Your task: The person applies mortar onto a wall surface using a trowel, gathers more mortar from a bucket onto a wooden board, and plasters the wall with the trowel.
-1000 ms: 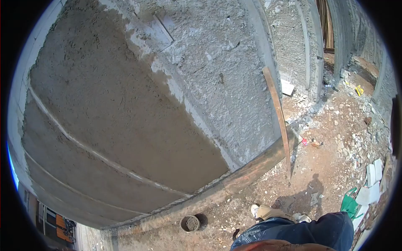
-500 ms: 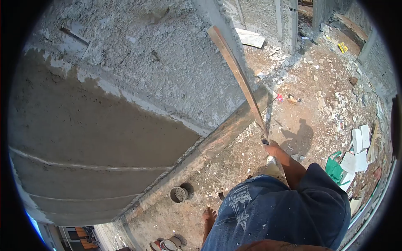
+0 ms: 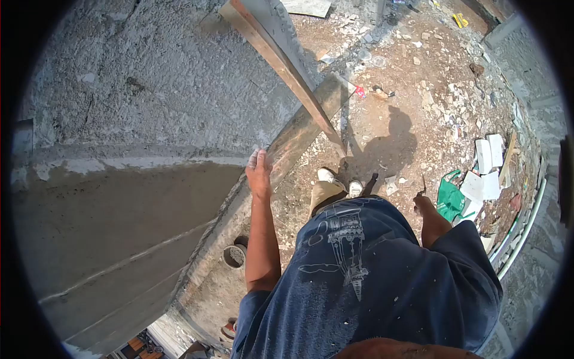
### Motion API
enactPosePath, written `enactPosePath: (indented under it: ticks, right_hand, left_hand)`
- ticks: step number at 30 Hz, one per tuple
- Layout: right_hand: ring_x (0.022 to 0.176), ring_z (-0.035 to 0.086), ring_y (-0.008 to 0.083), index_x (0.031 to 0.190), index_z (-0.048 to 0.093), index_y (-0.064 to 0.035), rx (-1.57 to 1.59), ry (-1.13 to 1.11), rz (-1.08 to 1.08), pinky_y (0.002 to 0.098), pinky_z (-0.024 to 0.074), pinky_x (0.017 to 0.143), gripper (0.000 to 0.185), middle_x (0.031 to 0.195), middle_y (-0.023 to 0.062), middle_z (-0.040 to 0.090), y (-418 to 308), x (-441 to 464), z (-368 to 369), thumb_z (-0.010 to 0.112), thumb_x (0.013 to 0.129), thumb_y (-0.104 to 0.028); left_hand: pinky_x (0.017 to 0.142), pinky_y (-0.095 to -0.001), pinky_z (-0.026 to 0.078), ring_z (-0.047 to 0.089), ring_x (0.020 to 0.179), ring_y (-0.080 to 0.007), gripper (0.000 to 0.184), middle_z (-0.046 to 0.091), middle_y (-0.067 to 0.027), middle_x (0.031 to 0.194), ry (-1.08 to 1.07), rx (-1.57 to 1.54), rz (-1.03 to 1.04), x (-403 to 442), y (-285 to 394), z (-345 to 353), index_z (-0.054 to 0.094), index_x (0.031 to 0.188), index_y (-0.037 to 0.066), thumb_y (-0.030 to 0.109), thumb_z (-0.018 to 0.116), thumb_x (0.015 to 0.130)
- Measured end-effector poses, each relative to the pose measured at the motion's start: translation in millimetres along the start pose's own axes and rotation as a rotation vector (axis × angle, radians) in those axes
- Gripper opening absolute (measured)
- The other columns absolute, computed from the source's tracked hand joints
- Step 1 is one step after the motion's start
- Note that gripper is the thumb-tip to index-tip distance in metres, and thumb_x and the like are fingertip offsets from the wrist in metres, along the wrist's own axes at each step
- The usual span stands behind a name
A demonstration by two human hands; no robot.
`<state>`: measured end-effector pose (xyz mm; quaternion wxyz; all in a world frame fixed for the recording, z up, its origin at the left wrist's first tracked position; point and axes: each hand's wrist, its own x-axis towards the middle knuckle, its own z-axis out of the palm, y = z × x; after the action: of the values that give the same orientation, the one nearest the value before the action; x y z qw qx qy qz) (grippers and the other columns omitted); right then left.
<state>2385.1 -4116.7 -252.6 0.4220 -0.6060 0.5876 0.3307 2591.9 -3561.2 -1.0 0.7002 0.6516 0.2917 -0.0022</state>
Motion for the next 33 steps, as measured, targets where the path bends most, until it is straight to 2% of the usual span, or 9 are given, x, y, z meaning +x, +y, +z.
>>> enactPosePath:
  ticks: [4,7,9,12,17,22,25,28,33]
  right_hand:
    - [0.062,0.059,0.0243,0.098,0.063,0.0033,0.066,0.206,0.063,0.0396,0.0478,0.06,0.043,0.065,0.0103,0.06,28,-86,-16,0.056,0.089,-0.038]
    - [0.066,0.058,0.024,0.098,0.063,0.003,-0.096,0.115,0.005,0.0399,0.0497,0.063,0.044,0.072,0.0112,0.062,80,-33,-5,0.06,0.086,-0.039]
    - [0.069,0.058,0.0228,0.093,0.062,0.0021,0.021,0.078,-0.002,0.0486,0.0527,0.067,0.039,0.077,0.0114,0.059,70,-80,18,0.063,0.084,-0.036]
    - [0.055,0.053,0.0222,0.088,0.062,0.0009,0.305,0.099,0.111,0.0427,0.0484,0.054,0.03,0.068,0.0077,0.056,41,-119,65,0.062,0.085,-0.029]
    - [0.049,0.051,0.0209,0.082,0.06,0.0009,0.293,-0.013,0.105,0.0396,0.0457,0.049,0.028,0.063,0.0073,0.054,5,-101,75,0.063,0.084,-0.027]
    - [0.046,0.05,0.0199,0.078,0.058,0.0007,0.084,-0.084,-0.004,0.0379,0.0439,0.046,0.027,0.06,0.0071,0.053,-93,-39,11,0.064,0.083,-0.025]
    - [0.044,0.049,0.0193,0.076,0.057,0.0006,-0.065,-0.114,-0.102,0.0369,0.0429,0.045,0.027,0.058,0.007,0.053,-185,-4,-44,0.065,0.083,-0.025]
    - [0.043,0.048,0.0187,0.074,0.056,0.0005,-0.182,-0.116,-0.191,0.0359,0.0418,0.043,0.027,0.056,0.0069,0.052,-279,35,-105,0.065,0.083,-0.024]
    - [0.04,0.046,0.0154,0.073,0.054,-0.003,-0.156,-0.109,-0.446,0.0322,0.0337,0.036,0.024,0.053,0.0035,0.048,-435,65,-185,0.064,0.084,-0.022]
  left_hand:
    - [0.09,-0.0399,0.046,0.058,0.11,-0.03,0.069,0.055,-0.0163,0.126,-0.084,0.032,0.156,82,65,57,0.041,0.135,-0.005,0.038,0.067,0.087]
    - [0.088,-0.0362,0.045,0.056,0.107,-0.0228,0.077,0.056,-0.0141,0.123,-0.132,0.014,0.266,149,95,98,0.039,0.136,-0.008,0.038,0.071,0.084]
    - [0.087,-0.0335,0.045,0.055,0.107,-0.02,0.077,0.056,-0.0127,0.12,-0.129,0.041,0.383,189,112,122,0.039,0.134,-0.011,0.038,0.071,0.084]
    - [0.09,-0.0335,0.045,0.056,0.109,-0.026,0.076,0.055,-0.0252,0.122,-0.043,0.127,0.533,201,151,160,0.038,0.129,-0.02,0.03,0.073,0.084]
    - [0.086,-0.0368,0.047,0.062,0.095,-0.0275,0.062,0.062,-0.0209,0.109,-0.071,0.061,0.704,239,161,202,0.051,0.118,-0.013,0.031,0.075,0.081]
    - [0.082,-0.0378,0.048,0.063,0.091,-0.029,0.053,0.065,-0.0185,0.102,0.272,0.1,0.624,252,139,228,0.056,0.111,-0.007,0.034,0.073,0.082]
    - [0.075,-0.033,0.048,0.058,0.083,-0.0184,0.042,0.063,-0.0113,0.096,0.398,0.131,0.584,247,140,242,0.056,0.109,-0.005,0.031,0.067,0.089]
    - [0.078,-0.0342,0.048,0.06,0.083,-0.0204,0.044,0.065,-0.0134,0.092,0.405,0.198,0.479,216,149,270,0.058,0.103,-0.004,0.034,0.07,0.086]
    - [0.076,-0.0306,0.046,0.055,0.082,-0.0147,0.038,0.063,-0.0097,0.091,0.174,0.084,0.716,161,201,335,0.057,0.103,-0.003,0.032,0.066,0.089]
